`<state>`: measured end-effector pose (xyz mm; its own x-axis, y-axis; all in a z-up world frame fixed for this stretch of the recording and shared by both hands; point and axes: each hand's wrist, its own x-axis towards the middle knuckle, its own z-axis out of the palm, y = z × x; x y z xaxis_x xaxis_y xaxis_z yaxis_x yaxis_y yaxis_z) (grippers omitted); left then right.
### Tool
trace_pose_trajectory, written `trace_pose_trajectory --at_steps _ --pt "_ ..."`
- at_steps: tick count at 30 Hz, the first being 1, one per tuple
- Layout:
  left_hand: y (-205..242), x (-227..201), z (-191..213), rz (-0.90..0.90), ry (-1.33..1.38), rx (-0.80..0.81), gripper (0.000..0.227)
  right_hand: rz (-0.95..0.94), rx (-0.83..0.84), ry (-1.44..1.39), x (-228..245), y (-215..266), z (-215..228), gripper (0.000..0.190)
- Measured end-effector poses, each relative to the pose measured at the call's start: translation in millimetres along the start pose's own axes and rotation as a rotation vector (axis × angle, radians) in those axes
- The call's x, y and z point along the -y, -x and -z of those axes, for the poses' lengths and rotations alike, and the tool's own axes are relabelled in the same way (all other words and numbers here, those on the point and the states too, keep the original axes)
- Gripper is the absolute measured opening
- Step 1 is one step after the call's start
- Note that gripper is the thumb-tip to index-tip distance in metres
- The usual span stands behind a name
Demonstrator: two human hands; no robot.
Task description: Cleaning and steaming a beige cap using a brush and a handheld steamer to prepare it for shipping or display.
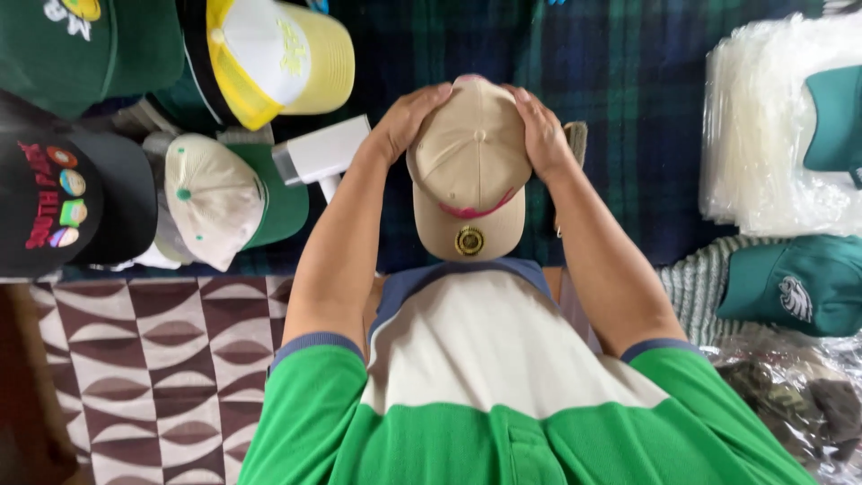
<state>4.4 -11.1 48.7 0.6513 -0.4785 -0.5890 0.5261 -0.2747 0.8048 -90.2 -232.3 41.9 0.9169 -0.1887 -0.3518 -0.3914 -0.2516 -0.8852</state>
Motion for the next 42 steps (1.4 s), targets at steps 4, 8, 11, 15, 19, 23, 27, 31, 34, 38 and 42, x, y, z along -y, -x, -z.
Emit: trace_pose_trajectory --at_steps 4,8,11,15,19,23,27,31,34,38,42 --pt "16.8 23.1 -5.5 -0.089 -0.086 -0.193 0.087 0.121 -0.452 0.212 -61.3 47.5 0.9 0.055" --pt "41.2 12.6 -20.8 -0.377 0.017 -0.299 0.080 -0.002 -0.635 0.565 -170.2 66.0 23.6 0.049" --pt "46.7 21.3 -34.0 -0.304 -0.031 -0.248 0.087 -0.159 -0.499 0.761 -244.8 84.3 20.8 0.057" --pt "33.3 16.6 -21.3 -0.236 -0.142 -0.181 0.091 -0.324 -0.484 0.472 -239.2 65.6 29.1 0.031" --pt "10.6 14.6 -5.4 -0.271 -0.009 -0.017 0.072 -0.320 -0.510 -0.054 -110.7 88.8 37.7 0.025" --pt "-9.4 10.7 -2.2 -0.086 -0.008 -0.009 0.069 0.492 -0.292 0.564 -29.9 116.8 43.7 0.039" --pt "-17.4 12.2 3.4 -0.131 -0.043 -0.024 0.053 0.821 -0.174 0.917 12.0 100.3 30.1 0.026" --pt "-33.8 28.8 5.7 -0.126 0.037 -0.056 0.047 0.704 -0.117 0.717 9.8 33.0 39.2 0.034" --pt "-7.2 5.4 1.7 -0.016 -0.050 -0.041 0.061 0.266 0.019 0.550 19.3 1.1 48.0 0.043" --pt "2.5 31.4 -17.7 -0.403 -0.495 -0.314 0.067 -0.130 0.045 0.595 3.2 -3.4 71.2 0.047" --pt "32.3 37.5 -51.9 -0.802 -0.789 -0.535 0.057 0.589 -0.156 0.477 7.4 35.4 62.6 0.024"
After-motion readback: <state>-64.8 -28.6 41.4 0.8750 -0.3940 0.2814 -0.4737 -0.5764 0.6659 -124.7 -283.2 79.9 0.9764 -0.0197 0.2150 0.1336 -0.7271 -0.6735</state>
